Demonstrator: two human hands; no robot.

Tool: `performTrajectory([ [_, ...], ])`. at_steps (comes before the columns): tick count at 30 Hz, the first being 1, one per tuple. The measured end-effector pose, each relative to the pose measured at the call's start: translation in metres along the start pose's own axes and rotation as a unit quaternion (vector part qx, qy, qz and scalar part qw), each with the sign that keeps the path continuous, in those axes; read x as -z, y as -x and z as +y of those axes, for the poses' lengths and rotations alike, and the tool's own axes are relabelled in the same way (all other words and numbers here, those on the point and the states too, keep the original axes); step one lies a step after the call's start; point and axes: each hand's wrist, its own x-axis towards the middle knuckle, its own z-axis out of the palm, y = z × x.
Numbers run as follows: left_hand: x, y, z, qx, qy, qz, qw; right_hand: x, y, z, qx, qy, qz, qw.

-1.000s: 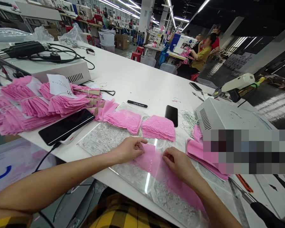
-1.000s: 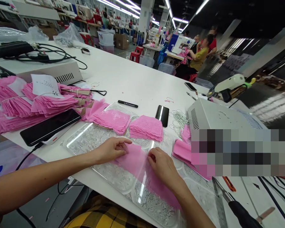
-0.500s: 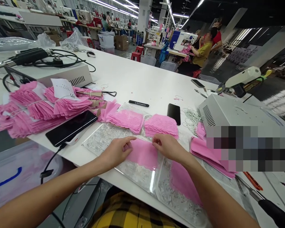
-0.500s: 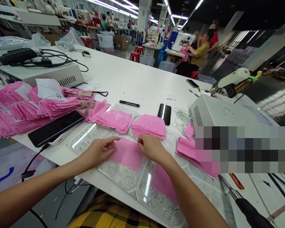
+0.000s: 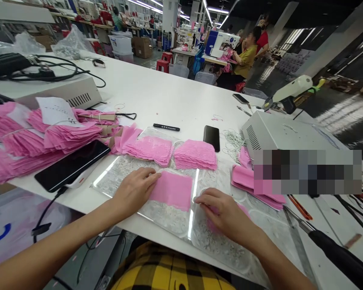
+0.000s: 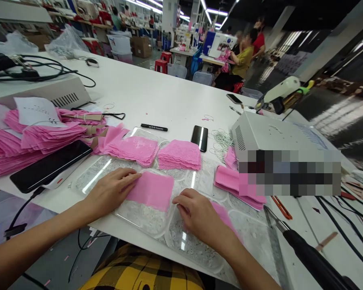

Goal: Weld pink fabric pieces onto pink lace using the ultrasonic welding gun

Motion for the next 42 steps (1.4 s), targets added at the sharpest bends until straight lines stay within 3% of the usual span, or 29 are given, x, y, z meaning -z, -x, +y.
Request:
performTrajectory([
  [2, -0.002, -0.002, 0.011, -0.067, 0.018, 0.017, 0.997, 0.004, 0.019, 0.008, -0.015, -0.013, 0.063, 0.998],
  [4, -0.005, -0.008, 0.028, -0.147, 0.068, 0.000, 0.987, 0.006, 0.040, 0.016, -0.024, 0.000, 0.116, 0.993],
  [8, -0.016, -0.030, 0.066, -0.283, 0.140, -0.086, 0.945, 0.002, 0.083, 0.028, -0.008, 0.052, 0.196, 0.979],
  [11, -0.028, -0.046, 0.082, -0.333, 0.155, -0.160, 0.916, -0.003, 0.107, 0.035, -0.006, 0.094, 0.235, 0.967],
  [14, -0.039, -0.055, 0.086, -0.356, 0.164, -0.199, 0.898, -0.006, 0.124, 0.039, -0.016, 0.119, 0.239, 0.964],
  [21, -0.046, -0.061, 0.089, -0.354, 0.180, -0.138, 0.907, -0.015, 0.135, 0.043, -0.036, 0.119, 0.249, 0.961],
  [28, -0.044, -0.066, 0.095, -0.371, 0.139, -0.126, 0.910, -0.017, 0.135, 0.045, -0.032, 0.114, 0.257, 0.959],
  [32, -0.042, -0.066, 0.095, -0.369, 0.137, -0.138, 0.909, -0.017, 0.134, 0.043, -0.034, 0.103, 0.266, 0.958],
  [36, -0.040, -0.067, 0.092, -0.369, 0.146, -0.152, 0.905, -0.014, 0.137, 0.039, -0.020, 0.088, 0.316, 0.944],
  [42, -0.041, -0.065, 0.081, -0.404, 0.131, -0.216, 0.879, -0.009, 0.154, 0.039, -0.048, 0.109, 0.371, 0.921],
])
